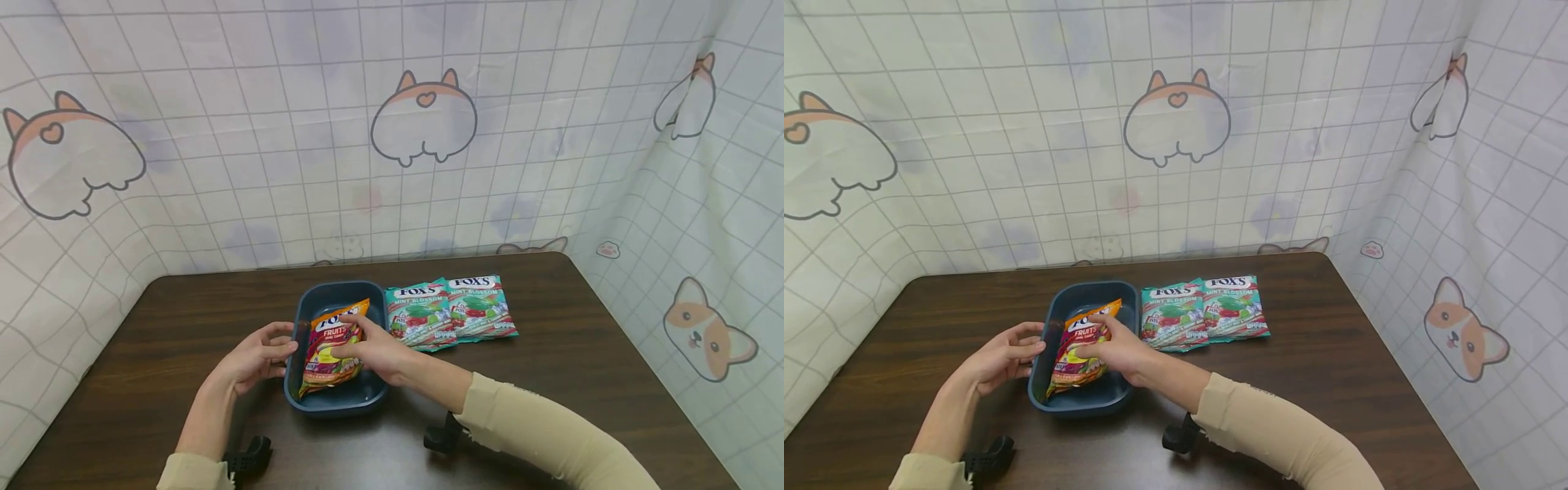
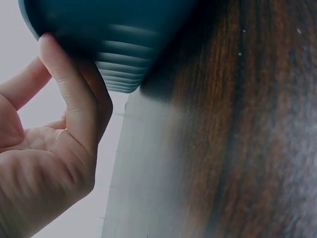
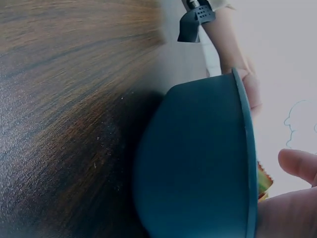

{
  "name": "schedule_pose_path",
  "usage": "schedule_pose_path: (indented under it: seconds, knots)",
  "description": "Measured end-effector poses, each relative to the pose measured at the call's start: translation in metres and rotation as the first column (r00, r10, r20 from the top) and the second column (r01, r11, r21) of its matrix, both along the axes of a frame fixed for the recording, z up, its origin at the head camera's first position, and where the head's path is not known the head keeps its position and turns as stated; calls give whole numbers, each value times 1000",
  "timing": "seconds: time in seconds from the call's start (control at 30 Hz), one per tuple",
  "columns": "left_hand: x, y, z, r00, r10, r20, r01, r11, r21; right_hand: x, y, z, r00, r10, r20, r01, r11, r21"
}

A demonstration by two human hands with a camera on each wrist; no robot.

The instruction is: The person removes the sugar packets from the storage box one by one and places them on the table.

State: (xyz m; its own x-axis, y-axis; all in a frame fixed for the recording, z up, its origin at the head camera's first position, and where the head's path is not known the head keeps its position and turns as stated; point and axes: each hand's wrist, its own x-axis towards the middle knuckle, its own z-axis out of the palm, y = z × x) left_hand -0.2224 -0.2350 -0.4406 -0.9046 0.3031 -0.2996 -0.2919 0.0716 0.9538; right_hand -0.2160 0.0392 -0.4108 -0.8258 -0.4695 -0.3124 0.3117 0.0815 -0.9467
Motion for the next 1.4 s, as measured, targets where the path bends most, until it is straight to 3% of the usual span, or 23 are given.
schedule_pose_path:
  seconds: [0.47,1.07,1.4]
  knots:
    - [0,0,-1,1000,-1,-2,1,1000,4,-8,-4,-10,998,28,-52,-29,999,-18]
    - [0,1,0,1000,-7,-5,7,1000,2,-17,-12,-11,974,126,-187,-91,979,185]
    - [0,1,-1,1000,-5,-4,5,1000,8,-17,-14,-12,972,94,-214,-43,972,230]
